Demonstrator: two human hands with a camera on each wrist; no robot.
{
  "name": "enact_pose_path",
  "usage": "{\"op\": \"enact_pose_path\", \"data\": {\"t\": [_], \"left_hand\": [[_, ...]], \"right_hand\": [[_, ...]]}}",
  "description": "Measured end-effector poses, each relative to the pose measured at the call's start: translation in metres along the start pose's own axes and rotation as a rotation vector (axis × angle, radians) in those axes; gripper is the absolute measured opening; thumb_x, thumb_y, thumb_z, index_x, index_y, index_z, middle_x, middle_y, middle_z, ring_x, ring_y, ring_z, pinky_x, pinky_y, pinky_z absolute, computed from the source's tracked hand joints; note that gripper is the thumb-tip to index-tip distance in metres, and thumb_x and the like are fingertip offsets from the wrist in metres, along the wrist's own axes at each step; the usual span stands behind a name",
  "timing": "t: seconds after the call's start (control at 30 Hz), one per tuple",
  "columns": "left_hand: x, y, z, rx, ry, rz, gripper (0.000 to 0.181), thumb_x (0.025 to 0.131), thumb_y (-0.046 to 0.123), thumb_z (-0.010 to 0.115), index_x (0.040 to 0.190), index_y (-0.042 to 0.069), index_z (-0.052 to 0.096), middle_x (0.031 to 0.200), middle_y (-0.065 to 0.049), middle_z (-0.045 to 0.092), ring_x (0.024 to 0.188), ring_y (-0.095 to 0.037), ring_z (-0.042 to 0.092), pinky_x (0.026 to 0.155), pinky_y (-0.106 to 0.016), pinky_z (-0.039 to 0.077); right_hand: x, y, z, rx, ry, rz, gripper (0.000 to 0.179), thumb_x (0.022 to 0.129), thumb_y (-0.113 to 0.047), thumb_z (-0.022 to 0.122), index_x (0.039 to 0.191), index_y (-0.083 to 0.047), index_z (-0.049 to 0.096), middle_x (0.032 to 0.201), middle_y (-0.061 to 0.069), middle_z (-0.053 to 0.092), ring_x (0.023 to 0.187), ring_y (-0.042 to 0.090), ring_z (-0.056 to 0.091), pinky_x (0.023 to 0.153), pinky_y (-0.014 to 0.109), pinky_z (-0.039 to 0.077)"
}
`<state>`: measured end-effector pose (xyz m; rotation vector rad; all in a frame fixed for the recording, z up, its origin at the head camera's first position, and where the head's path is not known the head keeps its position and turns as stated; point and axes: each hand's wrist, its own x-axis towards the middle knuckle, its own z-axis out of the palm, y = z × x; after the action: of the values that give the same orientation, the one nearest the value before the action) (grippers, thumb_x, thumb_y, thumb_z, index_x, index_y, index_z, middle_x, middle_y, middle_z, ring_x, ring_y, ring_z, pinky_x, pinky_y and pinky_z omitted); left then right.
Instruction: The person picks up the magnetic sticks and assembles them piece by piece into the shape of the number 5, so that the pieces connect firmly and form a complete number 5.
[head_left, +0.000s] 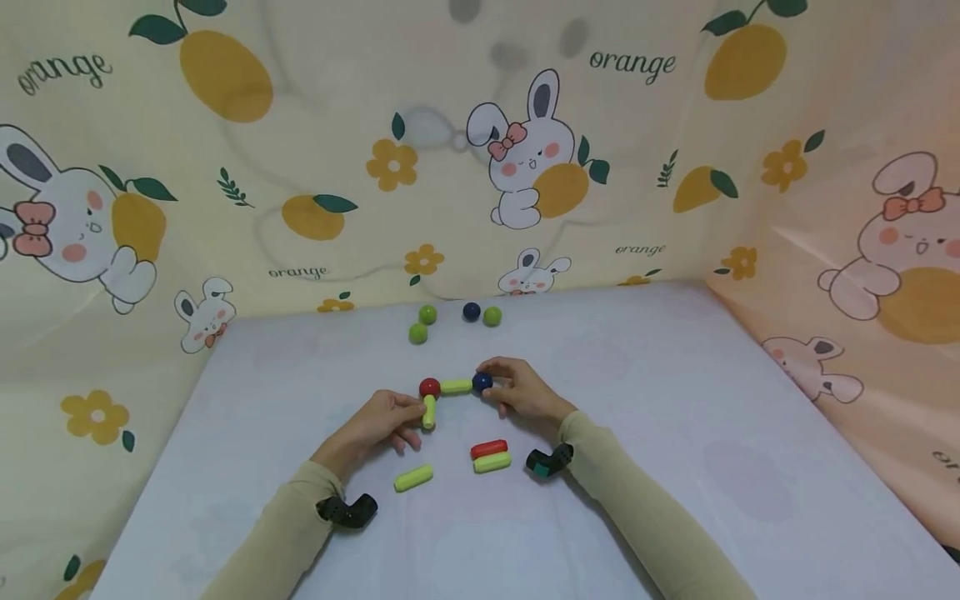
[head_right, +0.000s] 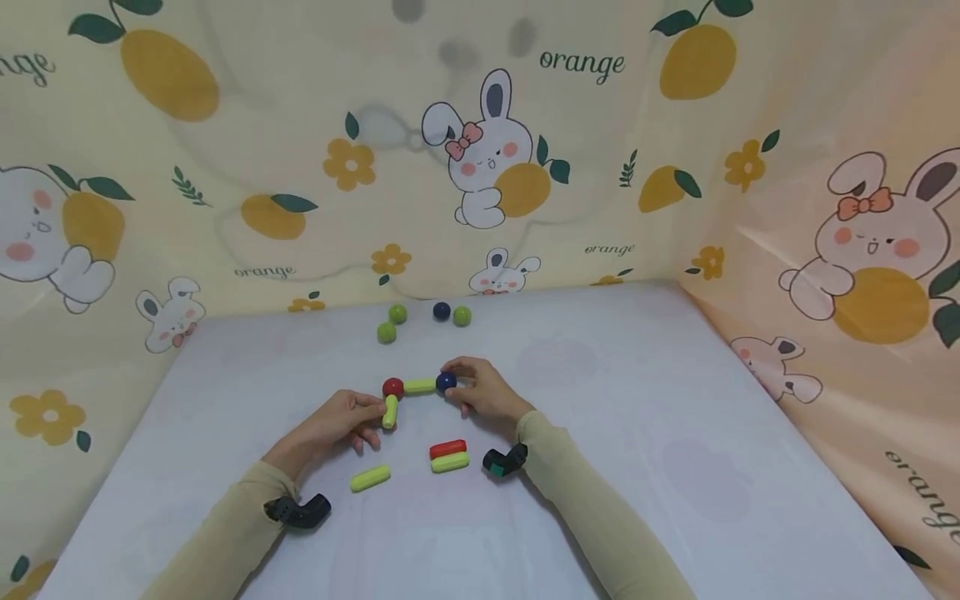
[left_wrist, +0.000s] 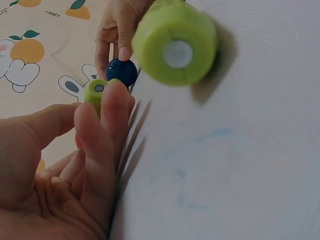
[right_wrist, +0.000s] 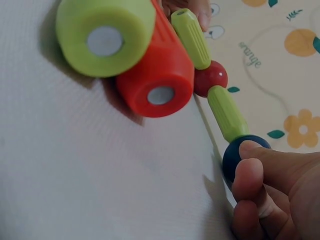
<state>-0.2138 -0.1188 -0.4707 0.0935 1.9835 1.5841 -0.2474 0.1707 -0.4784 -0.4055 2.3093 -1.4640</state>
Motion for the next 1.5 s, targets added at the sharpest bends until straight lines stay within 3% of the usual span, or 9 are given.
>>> {"op": "enact_pose_path", "data": {"t": [0.17, 0.5, 0.97, 1.23, 1.37, 1.5], "left_hand": [[0.000, -0.004, 0.002, -0.002, -0.004, -0.013, 0.042, 0.102, 0.021, 0.059, 0.133, -0.007, 0.060, 0.102, -0.010, 0.078, 0.061, -0.009, 0.069, 0.051, -0.018, 0.049], [0.007, -0.004, 0.003, 0.002, 0.010, 0.006, 0.043, 0.102, 0.020, 0.059, 0.135, -0.008, 0.058, 0.103, -0.011, 0.078, 0.061, -0.008, 0.069, 0.050, -0.019, 0.048], [0.003, 0.001, 0.001, -0.010, -0.015, 0.005, 0.043, 0.102, 0.018, 0.059, 0.136, -0.009, 0.056, 0.106, -0.014, 0.078, 0.062, -0.009, 0.069, 0.050, -0.018, 0.049], [0.003, -0.001, 0.001, -0.005, 0.001, 0.003, 0.042, 0.102, 0.017, 0.059, 0.136, -0.008, 0.057, 0.106, -0.013, 0.078, 0.062, -0.009, 0.069, 0.050, -0.019, 0.049], [0.004, -0.002, 0.001, -0.009, 0.006, 0.005, 0.042, 0.102, 0.017, 0.059, 0.136, -0.008, 0.057, 0.105, -0.013, 0.078, 0.062, -0.009, 0.069, 0.050, -0.018, 0.049], [0.005, -0.003, 0.001, -0.014, 0.009, 0.004, 0.041, 0.102, 0.016, 0.060, 0.135, -0.007, 0.058, 0.104, -0.012, 0.078, 0.061, -0.009, 0.069, 0.050, -0.018, 0.049]], "right_hand": [[-0.002, 0.002, 0.003, 0.005, -0.011, 0.027, 0.043, 0.098, -0.010, 0.066, 0.139, -0.012, 0.054, 0.151, 0.018, 0.051, 0.056, 0.014, 0.058, 0.059, 0.021, 0.049], [-0.003, 0.000, 0.000, -0.015, 0.008, -0.004, 0.041, 0.098, -0.008, 0.064, 0.138, -0.012, 0.054, 0.153, 0.021, 0.049, 0.055, 0.014, 0.058, 0.059, 0.022, 0.050], [-0.001, -0.001, -0.001, -0.014, -0.002, -0.008, 0.045, 0.099, -0.009, 0.064, 0.142, -0.012, 0.052, 0.154, 0.020, 0.047, 0.057, 0.014, 0.058, 0.060, 0.022, 0.050], [0.004, -0.001, -0.012, 0.017, -0.030, -0.052, 0.049, 0.102, -0.019, 0.061, 0.147, -0.006, 0.047, 0.151, 0.019, 0.050, 0.059, 0.013, 0.060, 0.063, 0.023, 0.053], [0.012, -0.005, -0.026, 0.074, 0.026, -0.033, 0.050, 0.104, -0.022, 0.058, 0.149, -0.005, 0.044, 0.152, 0.019, 0.050, 0.066, 0.013, 0.062, 0.067, 0.022, 0.053], [0.026, -0.013, -0.043, 0.095, 0.160, -0.032, 0.049, 0.104, -0.023, 0.058, 0.147, -0.005, 0.045, 0.150, 0.019, 0.051, 0.070, 0.014, 0.064, 0.067, 0.023, 0.055]]}}
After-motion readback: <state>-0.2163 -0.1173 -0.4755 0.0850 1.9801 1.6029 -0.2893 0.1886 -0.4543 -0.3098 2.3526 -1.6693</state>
